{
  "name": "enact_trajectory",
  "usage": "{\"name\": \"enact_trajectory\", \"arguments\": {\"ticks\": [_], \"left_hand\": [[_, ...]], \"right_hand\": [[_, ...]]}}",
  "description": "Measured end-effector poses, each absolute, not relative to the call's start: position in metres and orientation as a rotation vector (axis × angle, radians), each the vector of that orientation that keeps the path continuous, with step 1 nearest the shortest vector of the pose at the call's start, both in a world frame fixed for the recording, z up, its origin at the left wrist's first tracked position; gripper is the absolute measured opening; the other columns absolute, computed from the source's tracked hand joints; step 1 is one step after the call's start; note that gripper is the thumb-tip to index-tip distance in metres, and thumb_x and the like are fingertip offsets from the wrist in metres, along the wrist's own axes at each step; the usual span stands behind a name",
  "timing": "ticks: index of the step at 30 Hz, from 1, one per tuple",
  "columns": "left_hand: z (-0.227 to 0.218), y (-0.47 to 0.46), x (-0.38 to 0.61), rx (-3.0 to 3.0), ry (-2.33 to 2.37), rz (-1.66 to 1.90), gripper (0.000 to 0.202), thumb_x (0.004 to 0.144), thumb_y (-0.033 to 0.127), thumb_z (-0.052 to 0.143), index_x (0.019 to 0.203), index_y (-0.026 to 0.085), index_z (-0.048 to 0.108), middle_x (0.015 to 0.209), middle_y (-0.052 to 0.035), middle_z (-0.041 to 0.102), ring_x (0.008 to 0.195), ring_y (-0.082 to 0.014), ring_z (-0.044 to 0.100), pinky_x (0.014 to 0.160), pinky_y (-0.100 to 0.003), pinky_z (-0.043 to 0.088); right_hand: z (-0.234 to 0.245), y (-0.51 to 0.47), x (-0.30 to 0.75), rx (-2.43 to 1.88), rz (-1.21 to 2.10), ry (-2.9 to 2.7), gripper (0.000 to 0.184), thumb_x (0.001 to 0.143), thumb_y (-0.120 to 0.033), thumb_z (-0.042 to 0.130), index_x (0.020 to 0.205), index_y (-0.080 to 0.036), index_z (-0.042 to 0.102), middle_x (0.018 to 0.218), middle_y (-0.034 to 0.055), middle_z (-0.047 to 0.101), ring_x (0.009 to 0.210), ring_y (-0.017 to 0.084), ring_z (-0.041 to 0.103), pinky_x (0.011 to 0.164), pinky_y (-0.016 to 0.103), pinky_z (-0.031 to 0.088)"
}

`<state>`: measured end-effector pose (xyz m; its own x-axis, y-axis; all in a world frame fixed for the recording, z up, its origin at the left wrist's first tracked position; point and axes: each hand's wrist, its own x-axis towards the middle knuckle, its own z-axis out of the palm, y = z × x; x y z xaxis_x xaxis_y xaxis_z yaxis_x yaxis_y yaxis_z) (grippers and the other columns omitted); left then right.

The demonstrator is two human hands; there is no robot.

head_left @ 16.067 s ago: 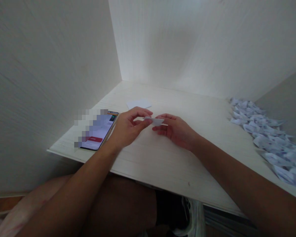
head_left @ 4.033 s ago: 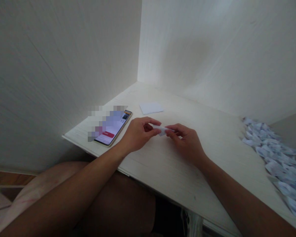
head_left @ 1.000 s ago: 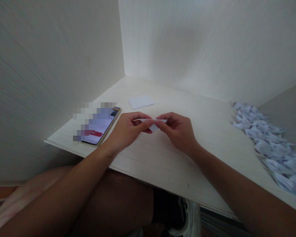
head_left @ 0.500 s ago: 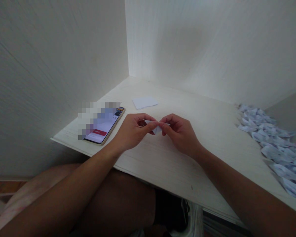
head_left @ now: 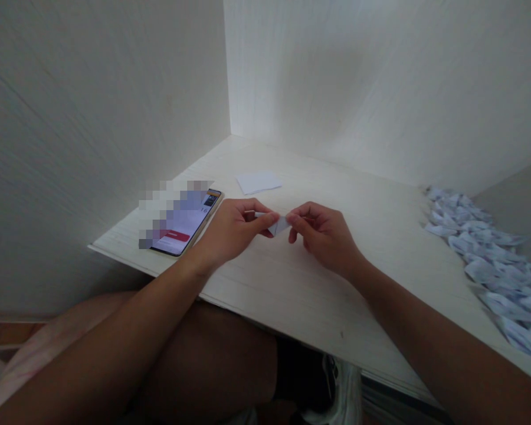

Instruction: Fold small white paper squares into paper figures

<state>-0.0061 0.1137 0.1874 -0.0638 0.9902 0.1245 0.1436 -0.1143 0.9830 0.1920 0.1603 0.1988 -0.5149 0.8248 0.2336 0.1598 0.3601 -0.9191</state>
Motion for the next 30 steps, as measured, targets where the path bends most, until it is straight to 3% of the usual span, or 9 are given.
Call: {"name": "enact_trajectory", "arguments": {"ticks": [4, 8, 11, 19, 30], "left_hand": [[0.185, 0.117, -0.008, 1.190, 1.184, 1.371, 0.024, 0.080, 0.041, 0.086, 0.079, 0.018, 0.079, 0.078, -0.0052, 0.079, 0.070, -0.0168, 0.072, 0.070, -0.030, 0.061], [0.186, 0.118, -0.009, 1.055, 1.085, 1.438, 0.025, 0.074, 0.038, 0.091, 0.076, 0.016, 0.078, 0.081, -0.0052, 0.080, 0.072, -0.0156, 0.072, 0.071, -0.029, 0.062], [0.184, 0.117, -0.008, 1.098, 1.116, 1.384, 0.025, 0.077, 0.040, 0.089, 0.078, 0.017, 0.079, 0.080, -0.0054, 0.079, 0.071, -0.0158, 0.072, 0.072, -0.030, 0.061], [0.183, 0.114, -0.006, 1.177, 1.102, 1.351, 0.020, 0.082, 0.036, 0.087, 0.078, 0.017, 0.080, 0.076, -0.0030, 0.078, 0.067, -0.0133, 0.072, 0.069, -0.026, 0.058], [0.182, 0.114, -0.005, 1.152, 1.084, 1.400, 0.020, 0.082, 0.036, 0.087, 0.079, 0.017, 0.081, 0.076, -0.0031, 0.078, 0.068, -0.0132, 0.071, 0.069, -0.026, 0.059]], "right_hand": [[0.199, 0.169, 0.197, -0.907, 1.186, -1.815, 0.030, 0.092, -0.046, 0.074, 0.082, -0.018, 0.069, 0.065, 0.0011, 0.070, 0.053, 0.010, 0.059, 0.042, 0.020, 0.038], [0.201, 0.177, 0.202, -0.957, 1.232, -1.674, 0.033, 0.089, -0.049, 0.076, 0.082, -0.018, 0.069, 0.091, 0.0083, 0.079, 0.061, 0.012, 0.066, 0.037, 0.019, 0.039], [0.201, 0.176, 0.201, -0.922, 1.286, -1.619, 0.034, 0.088, -0.051, 0.076, 0.087, -0.019, 0.069, 0.104, 0.0096, 0.080, 0.071, 0.014, 0.071, 0.041, 0.020, 0.043], [0.192, 0.165, 0.193, -0.854, 1.340, -1.781, 0.037, 0.081, -0.053, 0.084, 0.087, -0.018, 0.073, 0.072, 0.0025, 0.074, 0.063, 0.014, 0.067, 0.049, 0.023, 0.048], [0.196, 0.165, 0.194, -0.878, 1.350, -1.835, 0.033, 0.087, -0.053, 0.078, 0.083, -0.020, 0.080, 0.070, 0.0021, 0.076, 0.053, 0.010, 0.057, 0.052, 0.025, 0.048]]}}
